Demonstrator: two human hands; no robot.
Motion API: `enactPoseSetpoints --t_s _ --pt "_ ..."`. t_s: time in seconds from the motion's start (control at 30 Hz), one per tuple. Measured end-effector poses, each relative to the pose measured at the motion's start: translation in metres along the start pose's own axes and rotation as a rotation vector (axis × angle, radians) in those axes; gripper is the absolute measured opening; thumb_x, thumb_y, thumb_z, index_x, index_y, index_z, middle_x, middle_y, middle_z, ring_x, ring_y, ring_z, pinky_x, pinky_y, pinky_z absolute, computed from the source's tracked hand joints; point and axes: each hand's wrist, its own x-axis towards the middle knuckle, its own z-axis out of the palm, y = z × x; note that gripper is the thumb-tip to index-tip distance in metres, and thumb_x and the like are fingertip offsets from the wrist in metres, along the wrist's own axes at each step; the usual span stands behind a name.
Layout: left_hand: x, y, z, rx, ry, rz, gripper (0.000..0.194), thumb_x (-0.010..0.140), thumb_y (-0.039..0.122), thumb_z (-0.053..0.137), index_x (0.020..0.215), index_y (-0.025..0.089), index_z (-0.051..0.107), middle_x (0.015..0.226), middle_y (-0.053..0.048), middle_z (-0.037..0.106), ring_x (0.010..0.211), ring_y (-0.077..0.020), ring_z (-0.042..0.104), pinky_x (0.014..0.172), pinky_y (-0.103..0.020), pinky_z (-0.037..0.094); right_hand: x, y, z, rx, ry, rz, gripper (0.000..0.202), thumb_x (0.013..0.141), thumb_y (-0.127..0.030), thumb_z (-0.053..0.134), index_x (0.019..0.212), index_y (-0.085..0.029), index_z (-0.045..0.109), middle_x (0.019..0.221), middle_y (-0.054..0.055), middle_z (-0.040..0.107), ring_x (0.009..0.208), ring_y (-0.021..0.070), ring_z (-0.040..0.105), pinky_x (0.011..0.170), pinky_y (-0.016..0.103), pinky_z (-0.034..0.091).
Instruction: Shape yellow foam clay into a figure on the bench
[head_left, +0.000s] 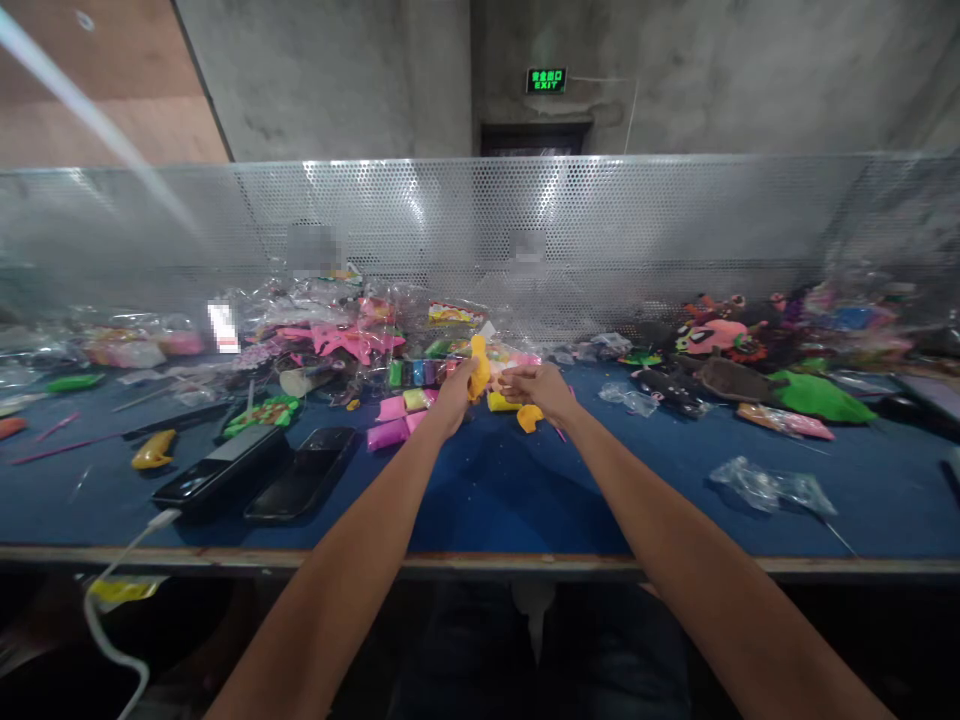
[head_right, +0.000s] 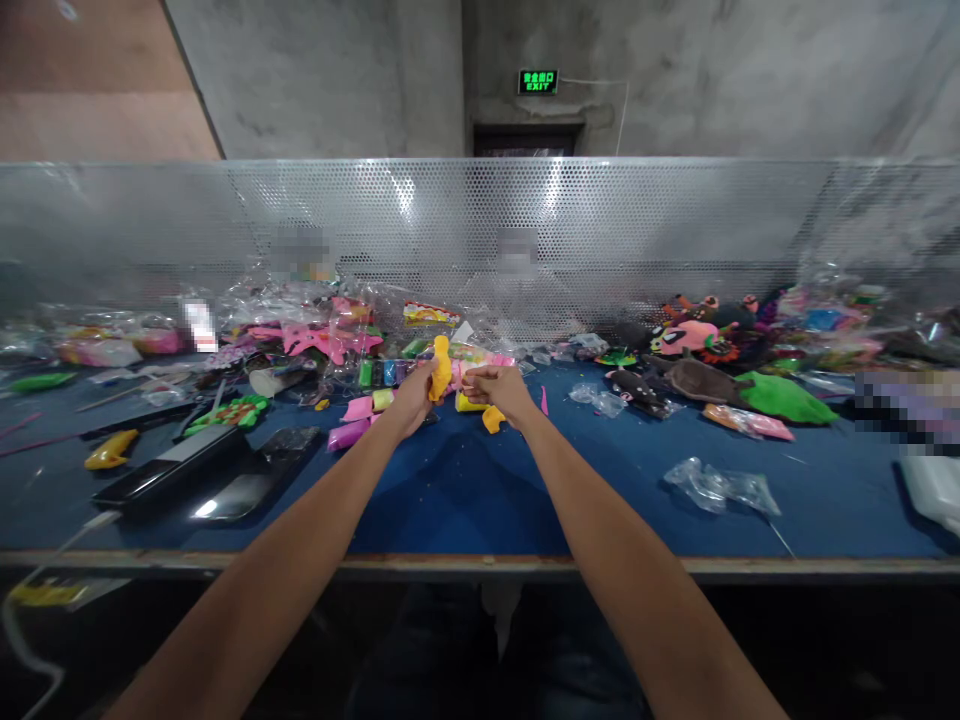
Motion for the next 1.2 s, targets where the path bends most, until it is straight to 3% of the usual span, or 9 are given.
enactPoseSetpoints --t_s 0.37,0.47,0.6,0.83,0.97,1.1,1.2 --pt "0.002 -0.003 -0.003 0.044 0.021 -0.003 0.033 0.086 0.049 0.062 0.081 0.017 0.062 0.063 0.001 0.057 0.052 -0.0091 0.048 0.047 -0.022 0.033 0.001 0.0 -0.001 0.004 0.032 -0.071 0.03 0.07 -0.016 0.086 0.064 -0.017 0.056 0.06 0.001 0.069 0.059 0.0131 0.07 0.055 0.021 0.059" --pt "0.0 -0.001 0.0 0.029 0.009 0.003 0.032 0.086 0.048 0.063 0.082 0.016 0.062 0.064 0.001 0.057 0.052 -0.0091 0.048 0.046 -0.022 0.032 0.002 0.001 -0.002 0.006 0.013 -0.077 0.025 0.069 -0.015 0.085 0.075 -0.017 0.06 0.061 -0.001 0.069 0.053 0.0124 0.067 0.052 0.022 0.058" --pt "-0.003 0.004 0.003 -0.007 -0.01 0.007 0.031 0.086 0.047 0.063 0.082 0.016 0.061 0.063 0.001 0.057 0.052 -0.0094 0.049 0.045 -0.022 0.032 0.001 -0.001 -0.002 -0.006 -0.008 -0.037 0.018 0.078 -0.011 0.076 0.093 -0.016 0.068 0.08 0.005 0.076 0.06 0.0127 0.07 0.058 0.025 0.06" --pt "-0.002 0.002 0.002 -0.016 0.022 -0.015 0.031 0.087 0.047 0.064 0.08 0.017 0.061 0.063 0.001 0.058 0.051 -0.0091 0.048 0.046 -0.022 0.034 -0.003 -0.005 0.002 -0.011 0.007 -0.001 0.01 0.083 -0.013 0.073 0.083 -0.017 0.063 0.077 0.005 0.076 0.055 0.0115 0.069 0.054 0.023 0.06" --pt "-0.001 0.004 0.002 -0.055 0.062 -0.085 0.027 0.09 0.042 0.062 0.082 0.017 0.061 0.064 0.001 0.059 0.051 -0.0088 0.049 0.047 -0.022 0.035 -0.005 -0.006 0.002 -0.026 0.0 -0.032 0.02 0.083 -0.023 0.076 0.078 -0.018 0.057 0.067 0.002 0.073 0.046 0.0102 0.063 0.048 0.021 0.057" --pt "-0.004 0.01 0.004 -0.122 0.052 -0.091 0.024 0.092 0.038 0.059 0.082 0.017 0.059 0.063 0.002 0.056 0.05 -0.0086 0.047 0.046 -0.022 0.035 -0.005 -0.006 0.001 -0.137 -0.037 -0.136 0.033 0.077 -0.041 0.08 0.075 -0.021 0.054 0.05 -0.006 0.06 0.033 0.0087 0.05 0.034 0.02 0.044" --pt "-0.006 0.012 0.005 -0.138 0.043 -0.091 0.021 0.091 0.037 0.061 0.084 0.017 0.056 0.064 0.003 0.055 0.051 -0.0084 0.047 0.046 -0.021 0.035 -0.005 -0.004 0.0 -0.175 -0.037 -0.209 0.034 0.073 -0.044 0.081 0.074 -0.021 0.055 0.047 -0.009 0.052 0.033 0.007 0.044 0.034 0.02 0.044"
